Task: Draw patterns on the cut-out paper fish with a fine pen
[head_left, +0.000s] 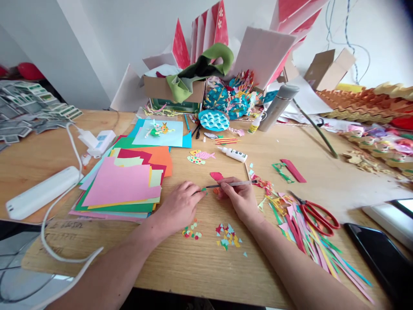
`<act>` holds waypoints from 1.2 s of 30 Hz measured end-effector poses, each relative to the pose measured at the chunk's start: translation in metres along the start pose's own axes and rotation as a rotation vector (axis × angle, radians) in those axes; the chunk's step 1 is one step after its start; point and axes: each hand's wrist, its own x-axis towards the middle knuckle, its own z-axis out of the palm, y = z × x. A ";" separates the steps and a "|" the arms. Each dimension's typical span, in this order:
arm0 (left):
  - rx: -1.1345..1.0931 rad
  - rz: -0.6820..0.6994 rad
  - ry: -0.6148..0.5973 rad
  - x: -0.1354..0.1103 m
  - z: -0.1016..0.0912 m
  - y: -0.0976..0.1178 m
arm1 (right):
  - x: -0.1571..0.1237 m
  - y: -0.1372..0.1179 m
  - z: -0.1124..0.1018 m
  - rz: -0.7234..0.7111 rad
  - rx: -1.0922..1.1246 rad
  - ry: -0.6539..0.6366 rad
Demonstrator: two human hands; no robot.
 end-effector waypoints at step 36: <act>0.133 -0.077 -0.140 0.000 -0.006 0.014 | 0.000 -0.002 0.005 0.083 -0.124 -0.019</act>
